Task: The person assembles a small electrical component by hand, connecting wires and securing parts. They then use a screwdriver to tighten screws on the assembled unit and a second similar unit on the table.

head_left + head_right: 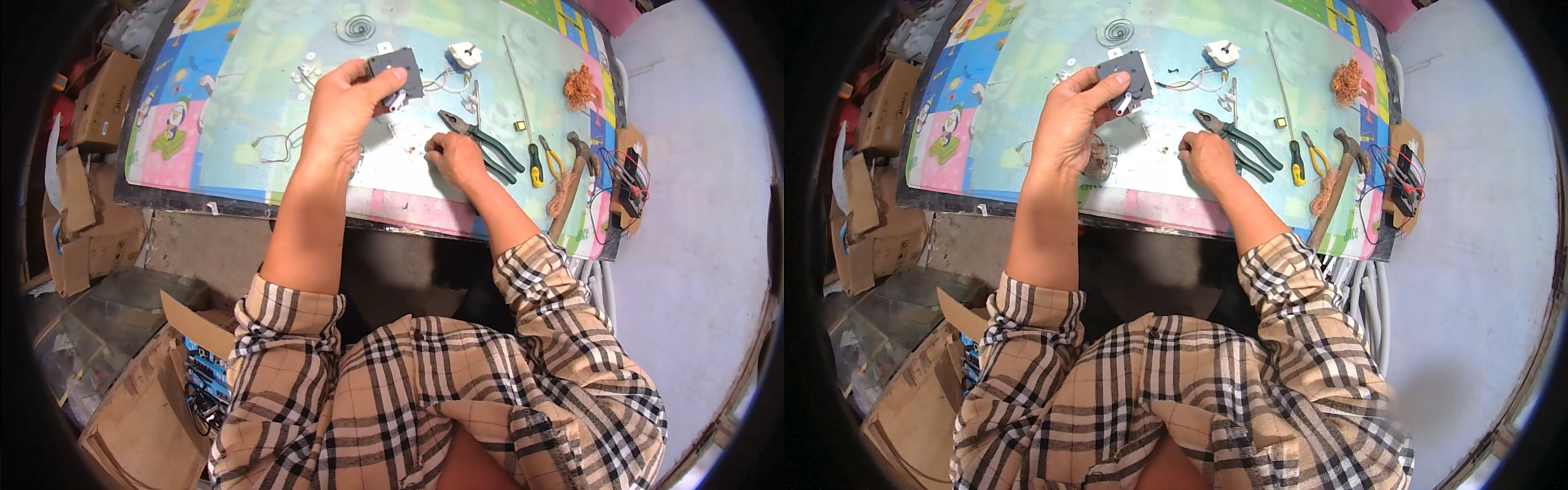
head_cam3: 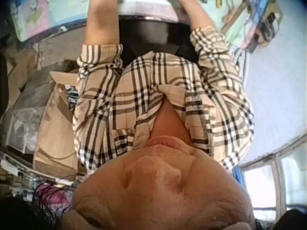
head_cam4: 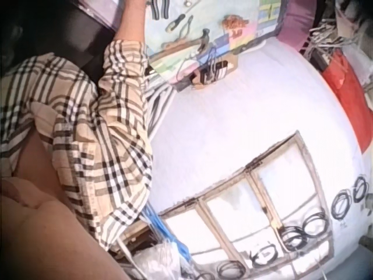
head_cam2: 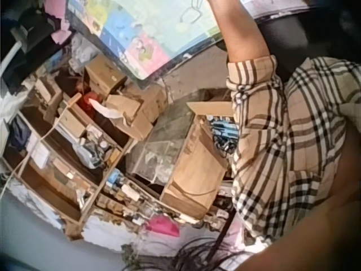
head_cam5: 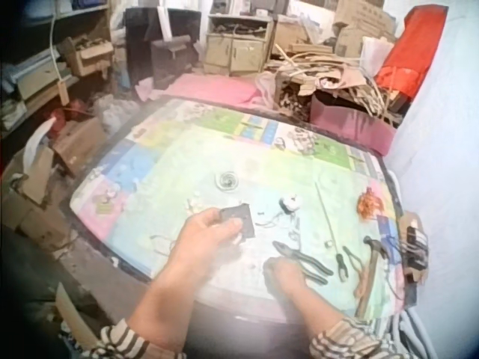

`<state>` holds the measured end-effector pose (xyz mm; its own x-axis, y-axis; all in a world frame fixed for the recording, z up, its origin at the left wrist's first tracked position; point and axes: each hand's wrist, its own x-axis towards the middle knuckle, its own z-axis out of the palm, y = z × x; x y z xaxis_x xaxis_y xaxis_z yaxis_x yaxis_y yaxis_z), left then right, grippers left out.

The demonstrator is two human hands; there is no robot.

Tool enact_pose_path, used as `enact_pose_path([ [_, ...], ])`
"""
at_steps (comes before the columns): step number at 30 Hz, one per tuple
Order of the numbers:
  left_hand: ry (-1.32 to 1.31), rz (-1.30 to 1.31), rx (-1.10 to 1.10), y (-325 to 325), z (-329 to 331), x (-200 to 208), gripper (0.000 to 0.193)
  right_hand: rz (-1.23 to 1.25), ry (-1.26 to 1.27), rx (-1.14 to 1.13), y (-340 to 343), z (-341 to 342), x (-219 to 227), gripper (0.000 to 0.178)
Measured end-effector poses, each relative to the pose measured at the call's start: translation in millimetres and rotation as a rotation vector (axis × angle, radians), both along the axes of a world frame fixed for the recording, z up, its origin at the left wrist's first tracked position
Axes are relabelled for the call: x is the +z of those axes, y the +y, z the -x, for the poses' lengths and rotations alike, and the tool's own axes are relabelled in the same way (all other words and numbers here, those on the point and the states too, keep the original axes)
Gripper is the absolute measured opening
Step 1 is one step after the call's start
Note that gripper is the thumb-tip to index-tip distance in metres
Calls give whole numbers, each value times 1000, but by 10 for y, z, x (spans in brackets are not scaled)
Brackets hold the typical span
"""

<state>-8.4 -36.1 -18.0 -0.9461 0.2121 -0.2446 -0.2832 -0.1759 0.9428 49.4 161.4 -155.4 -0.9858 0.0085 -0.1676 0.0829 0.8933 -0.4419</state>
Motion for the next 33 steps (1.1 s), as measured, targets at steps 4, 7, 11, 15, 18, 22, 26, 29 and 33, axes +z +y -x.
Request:
enact_pose_path([
  [4,11,29,31,-58,-4,26,27,-74,-10,-4,-153,50,-115,16],
  [7,38,6,71,-89,-8,74,25,-95,-14,-15,-167,102,-207,16],
  [11,30,75,17,-98,-17,124,27,-146,-40,48,-190,132,-197,16],
  [15,11,99,-26,-58,-13,139,28,-176,0,63,-207,84,-142,17],
  [18,-32,27,-45,-27,3,106,28,-184,74,86,-224,59,-196,14],
  [22,-104,-96,-72,31,53,9,29,-164,36,96,-251,80,-186,15],
  [26,-145,-98,-88,122,60,-24,31,-134,-89,37,-180,88,18,17],
  [29,-143,-79,-89,161,50,-34,33,23,3,-143,11,212,122,17],
  [33,12,145,-91,219,-49,11,35,856,-29,-339,254,271,896,12],
])
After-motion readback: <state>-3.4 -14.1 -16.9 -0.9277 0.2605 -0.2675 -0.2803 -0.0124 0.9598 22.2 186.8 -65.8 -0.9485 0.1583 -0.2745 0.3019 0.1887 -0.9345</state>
